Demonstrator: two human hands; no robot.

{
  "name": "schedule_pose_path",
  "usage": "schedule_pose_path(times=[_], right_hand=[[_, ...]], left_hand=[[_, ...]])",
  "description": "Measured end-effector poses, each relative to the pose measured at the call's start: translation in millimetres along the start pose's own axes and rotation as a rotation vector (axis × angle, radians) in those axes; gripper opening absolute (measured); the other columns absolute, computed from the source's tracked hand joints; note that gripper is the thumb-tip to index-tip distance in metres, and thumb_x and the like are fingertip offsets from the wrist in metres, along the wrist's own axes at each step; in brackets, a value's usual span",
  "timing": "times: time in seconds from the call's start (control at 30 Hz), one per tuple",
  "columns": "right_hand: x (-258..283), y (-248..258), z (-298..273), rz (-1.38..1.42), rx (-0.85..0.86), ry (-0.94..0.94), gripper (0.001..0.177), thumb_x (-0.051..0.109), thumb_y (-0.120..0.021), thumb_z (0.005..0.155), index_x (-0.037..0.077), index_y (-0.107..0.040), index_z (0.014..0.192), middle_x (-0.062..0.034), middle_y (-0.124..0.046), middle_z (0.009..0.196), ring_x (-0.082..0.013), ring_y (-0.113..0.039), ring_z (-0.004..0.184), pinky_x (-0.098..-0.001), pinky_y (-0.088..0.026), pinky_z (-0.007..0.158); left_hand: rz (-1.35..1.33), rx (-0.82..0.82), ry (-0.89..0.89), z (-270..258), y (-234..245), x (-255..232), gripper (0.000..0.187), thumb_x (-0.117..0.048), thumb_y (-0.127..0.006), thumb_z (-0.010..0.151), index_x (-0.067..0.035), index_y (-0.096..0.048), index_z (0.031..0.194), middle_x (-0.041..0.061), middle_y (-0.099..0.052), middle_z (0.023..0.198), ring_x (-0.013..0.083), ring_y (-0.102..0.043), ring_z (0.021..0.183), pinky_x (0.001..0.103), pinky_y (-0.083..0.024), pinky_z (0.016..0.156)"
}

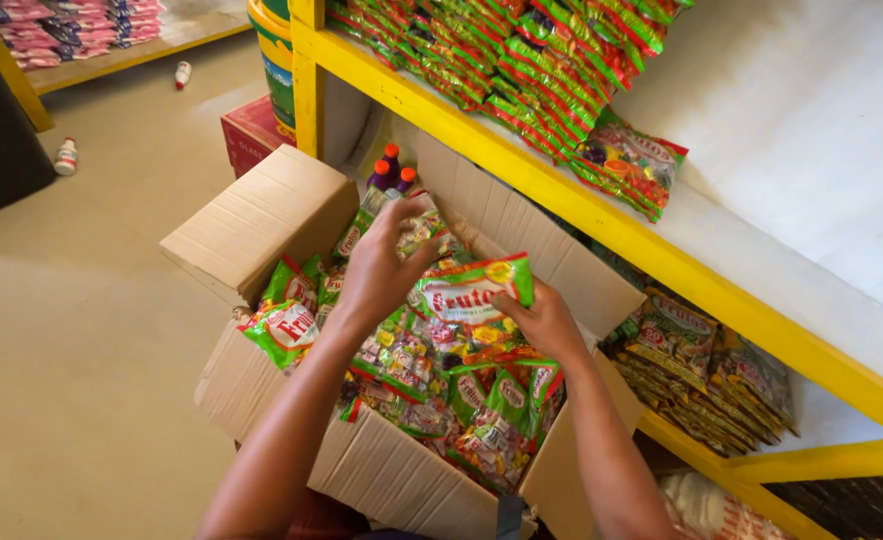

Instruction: The person cleans individual snack bags with a cloth and then stocks them onto a store shelf.

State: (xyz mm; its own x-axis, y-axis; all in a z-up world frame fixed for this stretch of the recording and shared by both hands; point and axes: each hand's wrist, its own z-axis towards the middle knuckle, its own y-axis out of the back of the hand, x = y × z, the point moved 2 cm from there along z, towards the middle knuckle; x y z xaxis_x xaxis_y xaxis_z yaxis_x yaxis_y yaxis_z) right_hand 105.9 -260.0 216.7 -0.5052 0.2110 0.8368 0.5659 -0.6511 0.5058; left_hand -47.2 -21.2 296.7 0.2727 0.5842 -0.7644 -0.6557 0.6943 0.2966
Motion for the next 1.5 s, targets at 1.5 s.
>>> schedule_pose_path(times=[1.5], right_hand=[[-8,-39,-39,0.091,-0.305,0.017,0.046,0.03,-0.074,0.093,0.003,-0.057,0.127,-0.0111,-0.072,0.112,-0.0206,-0.069,0.102,-0.0392,-0.054,0.087]], left_hand=[[-0.784,0.282,0.707,-78,-99,138,0.047,-0.037,-0.062,0.103,0.003,-0.067,0.126,0.008,-0.076,0.102,0.016,-0.067,0.085,0.03,-0.056,0.071]])
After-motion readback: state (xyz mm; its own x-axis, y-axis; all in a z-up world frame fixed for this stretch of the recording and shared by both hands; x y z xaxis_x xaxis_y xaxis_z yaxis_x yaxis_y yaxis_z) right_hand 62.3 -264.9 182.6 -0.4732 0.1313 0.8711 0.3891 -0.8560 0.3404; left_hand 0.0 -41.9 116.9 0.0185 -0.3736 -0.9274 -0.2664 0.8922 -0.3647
